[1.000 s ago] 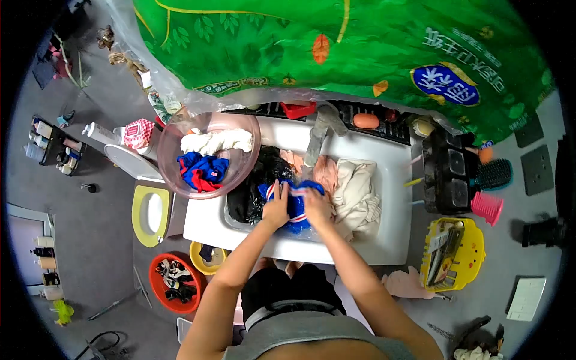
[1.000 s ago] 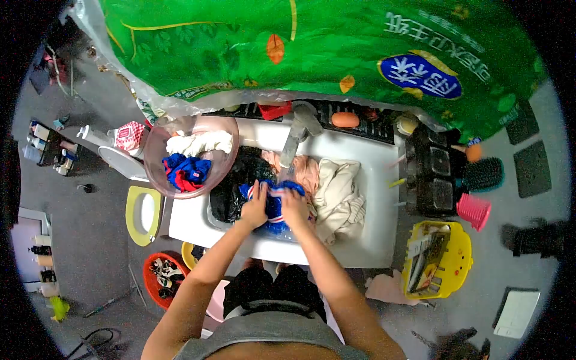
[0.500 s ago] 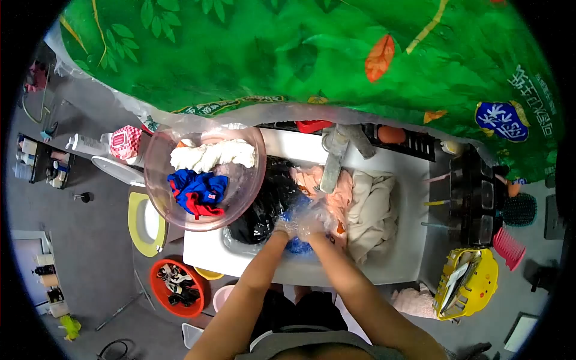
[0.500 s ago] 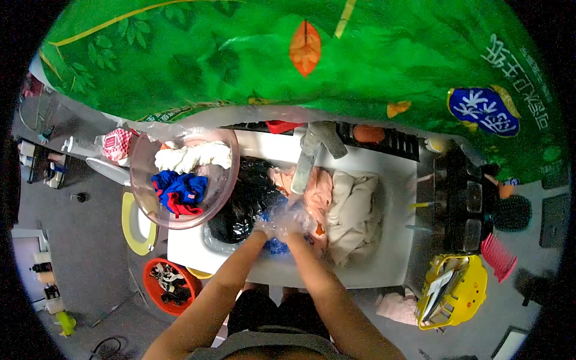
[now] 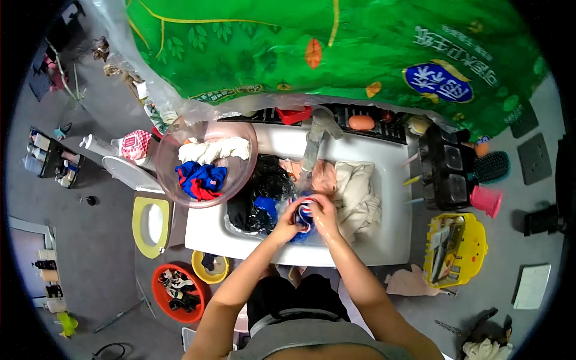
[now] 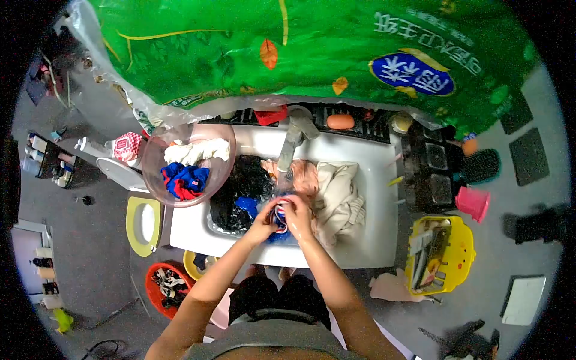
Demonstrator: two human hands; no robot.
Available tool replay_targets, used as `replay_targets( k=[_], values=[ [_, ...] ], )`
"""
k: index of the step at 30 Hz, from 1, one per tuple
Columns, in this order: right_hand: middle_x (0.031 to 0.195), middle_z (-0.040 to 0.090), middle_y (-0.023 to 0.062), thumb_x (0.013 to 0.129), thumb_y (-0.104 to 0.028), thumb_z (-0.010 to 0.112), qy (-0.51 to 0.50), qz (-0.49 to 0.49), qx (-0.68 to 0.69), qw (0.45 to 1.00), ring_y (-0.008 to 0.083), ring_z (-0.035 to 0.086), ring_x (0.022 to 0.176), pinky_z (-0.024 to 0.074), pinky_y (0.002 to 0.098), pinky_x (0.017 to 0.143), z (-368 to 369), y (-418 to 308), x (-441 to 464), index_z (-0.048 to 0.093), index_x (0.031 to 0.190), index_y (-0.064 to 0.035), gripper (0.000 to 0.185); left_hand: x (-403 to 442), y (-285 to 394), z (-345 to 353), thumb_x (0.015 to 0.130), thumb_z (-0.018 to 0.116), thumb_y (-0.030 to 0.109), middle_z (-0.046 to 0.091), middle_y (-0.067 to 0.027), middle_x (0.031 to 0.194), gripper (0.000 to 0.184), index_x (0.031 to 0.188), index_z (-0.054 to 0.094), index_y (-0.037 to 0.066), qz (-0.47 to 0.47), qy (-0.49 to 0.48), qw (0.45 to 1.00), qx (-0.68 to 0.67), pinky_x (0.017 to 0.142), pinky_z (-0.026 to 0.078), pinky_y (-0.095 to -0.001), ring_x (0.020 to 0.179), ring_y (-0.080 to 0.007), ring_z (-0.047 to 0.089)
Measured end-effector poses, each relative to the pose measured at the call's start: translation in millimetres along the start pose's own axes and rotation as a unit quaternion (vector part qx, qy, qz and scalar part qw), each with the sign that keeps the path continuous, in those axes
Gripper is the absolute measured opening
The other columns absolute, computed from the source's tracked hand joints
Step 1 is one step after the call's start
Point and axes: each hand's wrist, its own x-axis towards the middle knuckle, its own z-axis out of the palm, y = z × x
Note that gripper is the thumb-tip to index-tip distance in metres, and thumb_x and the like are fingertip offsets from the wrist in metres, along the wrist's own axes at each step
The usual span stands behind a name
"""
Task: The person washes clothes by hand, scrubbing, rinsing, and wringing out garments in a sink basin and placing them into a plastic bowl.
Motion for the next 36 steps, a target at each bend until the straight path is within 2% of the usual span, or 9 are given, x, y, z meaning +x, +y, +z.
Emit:
replay_targets(
  k=[3,6,11,18,24,28,30,32,36],
  values=[
    [0.085,0.058,0.0023,0.084,-0.009,0.056,-0.074,0.015,0.14,0.987,0.0082,0.055,0.07,0.0437,0.0196,0.063,-5.6,-35.0,-11.4,0.054,0.104,-0.0008,0.022,14.9,20.5,9.6,0.065,0.046,-0.01,0.058,-0.0056,0.081,0.032,0.093,0.054,0.004,-0.027,0.075,0.989,0.122,0.049,0.048,-0.0242,0.069,-0.0142,0.057],
    [0.107,0.052,0.0094,0.083,-0.001,0.05,0.018,-0.049,0.151,0.987,0.0158,0.052,0.095,0.0422,0.0251,0.08,-28.1,-28.6,-21.7,0.045,0.118,-0.0017,0.035,16.8,90.8,33.5,0.063,0.041,-0.011,0.059,-0.0048,0.079,0.037,0.094,0.055,0.004,-0.022,0.101,0.994,0.03,0.055,0.048,-0.0254,0.069,-0.0141,0.058],
    [0.128,0.033,0.0203,0.06,-0.029,0.075,-0.06,-0.166,-0.163,0.971,0.0337,0.031,0.121,0.0238,0.0397,0.101,-27.5,23.3,-40.6,0.027,0.13,-0.003,0.089,2.0,172.9,63.3,0.059,0.041,-0.016,0.056,-0.0036,0.081,0.041,0.094,0.053,0.001,0.028,0.049,0.998,-0.017,0.063,0.046,-0.0238,0.07,-0.0133,0.056],
    [0.106,0.055,0.0112,0.066,-0.022,0.072,-0.075,-0.183,-0.043,0.979,0.0249,0.052,0.099,0.0394,0.0359,0.088,28.3,28.5,10.9,0.051,0.109,-0.0037,0.051,-20.0,208.3,63.5,0.054,0.045,-0.011,0.048,-0.0063,0.085,0.038,0.089,0.044,0.003,0.074,0.03,0.975,-0.209,0.072,0.046,-0.0326,0.079,-0.0217,0.054],
    [0.102,0.054,0.0256,0.061,-0.019,0.069,-0.041,0.116,-0.282,0.951,0.0406,0.054,0.092,0.0427,0.0419,0.081,14.7,45.6,-6.9,0.025,0.126,-0.0009,0.081,-8.9,112.9,-28.4,0.067,0.047,-0.005,0.053,-0.0049,0.079,0.031,0.098,0.045,0.003,0.117,0.192,0.965,0.137,0.068,0.044,-0.0265,0.071,-0.0136,0.052],
    [0.101,0.053,0.0191,0.059,-0.024,0.071,-0.11,-0.048,-0.488,0.865,0.0337,0.048,0.096,0.036,0.0413,0.087,15.9,73.0,-25.2,0.025,0.132,-0.0092,0.087,1.1,36.0,-59.3,0.071,0.057,0.011,0.05,-0.0176,0.099,0.045,0.112,0.04,0.006,0.122,0.197,0.884,0.406,0.075,0.043,-0.0351,0.086,-0.0312,0.052],
    [0.1,0.052,0.0146,0.062,-0.029,0.072,-0.14,-0.066,-0.543,0.826,0.0296,0.048,0.093,0.0339,0.0379,0.089,19.7,81.6,-25.3,0.021,0.135,-0.0108,0.091,3.9,13.3,-57.9,0.073,0.059,0.028,0.039,-0.0197,0.122,0.059,0.126,0.036,0.016,0.13,0.138,0.739,0.647,0.085,0.037,-0.0455,0.1,-0.0391,0.044],
    [0.101,0.053,0.0149,0.072,-0.026,0.061,-0.171,-0.039,-0.579,0.796,0.0274,0.048,0.093,0.0338,0.0378,0.089,25.0,89.8,-21.6,0.036,0.127,-0.0085,0.063,10.5,-8.7,-51.3,0.077,0.05,0.049,0.012,-0.0188,0.142,0.062,0.133,0.03,0.031,-0.001,0.055,0.662,0.748,0.094,0.023,-0.057,0.12,-0.0405,0.029],
    [0.101,0.056,0.0118,0.08,-0.016,0.045,-0.178,0.001,-0.618,0.766,0.0255,0.049,0.097,0.0356,0.0385,0.086,41.7,116.3,-12.8,0.054,0.106,-0.0088,0.028,24.7,-43.1,-61.7,0.081,0.047,0.043,0.007,-0.0189,0.143,0.055,0.131,0.033,0.028,-0.058,-0.043,0.635,0.769,0.098,0.016,-0.0576,0.122,-0.0402,0.025]
  ],
)
